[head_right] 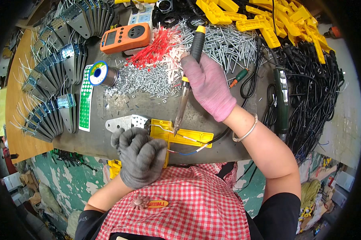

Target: Assembling yellow plastic housings with internal wiring, soldering components, and fastening parts with an electric screwdriver.

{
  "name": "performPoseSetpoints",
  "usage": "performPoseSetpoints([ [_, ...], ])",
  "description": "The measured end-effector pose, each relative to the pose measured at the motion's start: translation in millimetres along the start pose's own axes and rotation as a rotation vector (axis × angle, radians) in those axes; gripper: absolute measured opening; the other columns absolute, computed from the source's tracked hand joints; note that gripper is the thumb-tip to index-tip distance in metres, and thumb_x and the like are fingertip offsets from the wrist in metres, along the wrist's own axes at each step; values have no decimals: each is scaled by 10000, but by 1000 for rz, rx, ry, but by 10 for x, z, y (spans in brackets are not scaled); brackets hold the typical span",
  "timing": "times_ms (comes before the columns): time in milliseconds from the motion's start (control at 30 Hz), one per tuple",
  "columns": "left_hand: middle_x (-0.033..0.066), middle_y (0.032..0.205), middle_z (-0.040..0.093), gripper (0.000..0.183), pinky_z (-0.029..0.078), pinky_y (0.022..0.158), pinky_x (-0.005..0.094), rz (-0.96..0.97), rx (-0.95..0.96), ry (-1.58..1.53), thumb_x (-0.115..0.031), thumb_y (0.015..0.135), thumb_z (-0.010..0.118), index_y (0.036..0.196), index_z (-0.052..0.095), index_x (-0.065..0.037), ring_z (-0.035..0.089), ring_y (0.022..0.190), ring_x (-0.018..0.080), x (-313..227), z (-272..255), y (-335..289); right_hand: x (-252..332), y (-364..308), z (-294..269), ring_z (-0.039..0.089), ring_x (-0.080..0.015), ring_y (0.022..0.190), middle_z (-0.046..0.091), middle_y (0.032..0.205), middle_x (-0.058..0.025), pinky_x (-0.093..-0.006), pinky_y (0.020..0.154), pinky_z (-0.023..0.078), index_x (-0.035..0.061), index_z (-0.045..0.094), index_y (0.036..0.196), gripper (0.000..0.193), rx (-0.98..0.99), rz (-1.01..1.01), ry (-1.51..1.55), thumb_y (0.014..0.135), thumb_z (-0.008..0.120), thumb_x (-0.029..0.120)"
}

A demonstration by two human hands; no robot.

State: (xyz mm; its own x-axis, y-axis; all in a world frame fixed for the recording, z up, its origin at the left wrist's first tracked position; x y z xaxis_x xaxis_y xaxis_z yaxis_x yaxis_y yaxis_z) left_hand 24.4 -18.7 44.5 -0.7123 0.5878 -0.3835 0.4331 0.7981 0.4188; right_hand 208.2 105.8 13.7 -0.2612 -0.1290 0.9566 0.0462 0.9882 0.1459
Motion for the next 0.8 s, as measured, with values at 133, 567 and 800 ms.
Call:
performPoseSetpoints([
  [133,-7,929,636,263,336,949,487,32,7,-23,-182,690,820,937,734,-213,597,988,251,-87,-101,-182,52,-19,-59,561,-221,796,581,878,-115,-345,718,464,30,578,1135,181,46,-59,-195,1056,473,154],
  [567,-7,890,631,319,375,886,446,-43,-39,-49,-128,666,832,967,744,-193,602,925,252,-43,31,-318,-9,-403,65,489,-107,754,565,793,-30,-289,696,420,9,615,956,362,61,203,-3,1044,544,353],
  [800,-7,883,632,300,387,876,449,-38,-39,-69,-134,687,825,970,746,-196,602,922,259,-89,77,-336,20,-411,32,478,-92,662,530,705,-9,-287,599,419,4,593,881,333,10,9,7,1024,584,305],
])
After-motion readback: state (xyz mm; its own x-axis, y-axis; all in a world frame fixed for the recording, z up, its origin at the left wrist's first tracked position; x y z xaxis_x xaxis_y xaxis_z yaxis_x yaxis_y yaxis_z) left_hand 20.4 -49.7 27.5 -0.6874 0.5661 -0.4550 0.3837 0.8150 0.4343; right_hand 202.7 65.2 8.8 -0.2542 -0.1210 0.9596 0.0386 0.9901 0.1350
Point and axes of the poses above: each hand's wrist, its own y-axis towards the middle knuckle, its own z-axis out of the palm, x = y × z, the point moved 9 cm from there along y, towards the middle knuckle
